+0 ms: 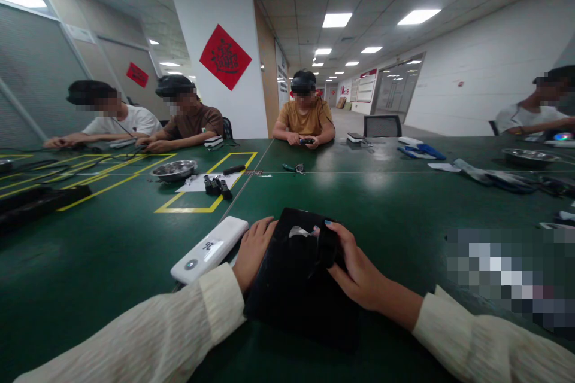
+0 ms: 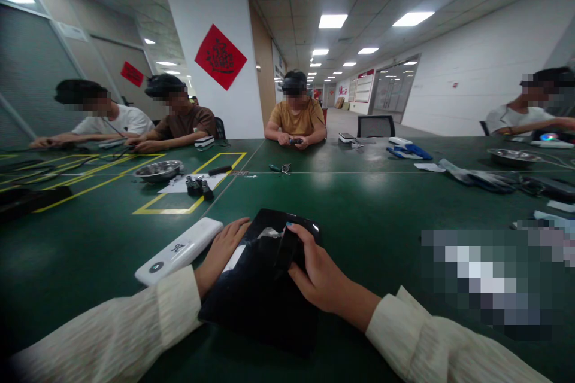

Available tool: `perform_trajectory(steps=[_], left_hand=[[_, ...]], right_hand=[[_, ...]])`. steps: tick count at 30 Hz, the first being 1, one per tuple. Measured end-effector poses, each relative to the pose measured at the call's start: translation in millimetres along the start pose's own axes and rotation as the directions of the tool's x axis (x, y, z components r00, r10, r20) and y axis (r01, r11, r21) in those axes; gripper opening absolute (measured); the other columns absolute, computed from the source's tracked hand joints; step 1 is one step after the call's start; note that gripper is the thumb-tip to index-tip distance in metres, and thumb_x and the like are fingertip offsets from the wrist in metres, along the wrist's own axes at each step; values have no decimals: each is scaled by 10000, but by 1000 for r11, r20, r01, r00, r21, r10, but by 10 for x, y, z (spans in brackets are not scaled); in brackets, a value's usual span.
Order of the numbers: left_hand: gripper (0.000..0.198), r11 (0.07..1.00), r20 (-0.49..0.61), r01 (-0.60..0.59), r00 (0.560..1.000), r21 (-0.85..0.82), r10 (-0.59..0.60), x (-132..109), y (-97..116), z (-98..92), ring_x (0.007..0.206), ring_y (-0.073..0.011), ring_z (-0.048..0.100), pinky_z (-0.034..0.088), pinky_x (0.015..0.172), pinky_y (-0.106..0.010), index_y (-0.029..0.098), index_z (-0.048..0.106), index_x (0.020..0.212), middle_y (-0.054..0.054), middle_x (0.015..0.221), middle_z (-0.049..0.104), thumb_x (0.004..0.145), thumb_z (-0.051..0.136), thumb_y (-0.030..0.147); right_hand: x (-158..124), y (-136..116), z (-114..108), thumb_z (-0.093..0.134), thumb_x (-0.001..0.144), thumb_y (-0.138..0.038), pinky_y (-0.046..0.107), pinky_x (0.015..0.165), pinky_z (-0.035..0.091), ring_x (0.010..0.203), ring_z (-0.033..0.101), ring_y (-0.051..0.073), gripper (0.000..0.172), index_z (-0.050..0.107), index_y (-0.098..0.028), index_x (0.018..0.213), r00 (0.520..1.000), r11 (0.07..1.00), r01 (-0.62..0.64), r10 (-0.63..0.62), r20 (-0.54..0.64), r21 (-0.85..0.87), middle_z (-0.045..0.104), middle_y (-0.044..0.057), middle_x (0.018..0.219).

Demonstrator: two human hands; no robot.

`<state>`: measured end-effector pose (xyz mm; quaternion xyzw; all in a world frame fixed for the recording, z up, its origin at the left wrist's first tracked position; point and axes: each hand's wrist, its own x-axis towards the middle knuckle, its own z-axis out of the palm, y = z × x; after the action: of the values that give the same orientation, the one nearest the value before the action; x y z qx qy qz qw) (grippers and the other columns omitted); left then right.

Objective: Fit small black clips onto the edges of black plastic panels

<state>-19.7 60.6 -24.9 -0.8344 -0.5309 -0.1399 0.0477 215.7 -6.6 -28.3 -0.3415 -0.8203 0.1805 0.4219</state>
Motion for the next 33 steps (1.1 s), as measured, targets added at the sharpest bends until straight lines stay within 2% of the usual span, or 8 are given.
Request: perform_trajectory(steps=[6,18,23,28,33], left_hand=[[450,1000,-19,23,1000,8,-23,27,-13,32,1250,-259,414,406,988,-427,192,411,1295,-124,1382,387,857,358,105],[440,999,-7,4,1000,-43,-5,22,-16,43,1237,-232,425,392,1006,-408,181,415,1273,-110,1330,443,850,343,84],[433,999,-3,1,1000,-49,-1,25,-3,10,1216,-227,447,406,990,-409,181,424,1261,-114,1314,458,847,344,81],[424,998,18,-1,1000,-62,2,18,7,-21,1211,-237,448,396,993,-421,165,420,1265,-129,1311,459,852,352,97],[424,999,27,-3,1000,-53,4,12,9,-18,1206,-227,451,382,1009,-389,155,426,1265,-123,1305,460,851,356,96]], right_hand=[[-17,37,29,450,871,-169,454,1001,373,1113,518,233,630,78,-243,1374,1000,999,5,-6,-22,-40,479,143,1233],[-47,76,35,430,885,-151,450,1063,305,1271,398,221,635,53,-255,1384,1000,1000,10,-10,-8,22,380,149,1370],[-51,91,63,413,882,-127,450,1047,326,1263,402,223,590,77,-261,1347,999,998,47,-46,-25,36,368,158,1349],[-38,83,83,369,892,-120,492,1063,287,1313,307,237,538,117,-280,1340,991,995,74,-81,-106,-74,343,134,1352],[-20,64,49,372,897,-142,464,1056,317,1267,353,226,485,196,-291,1324,991,995,55,-65,-117,-85,394,102,1298]])
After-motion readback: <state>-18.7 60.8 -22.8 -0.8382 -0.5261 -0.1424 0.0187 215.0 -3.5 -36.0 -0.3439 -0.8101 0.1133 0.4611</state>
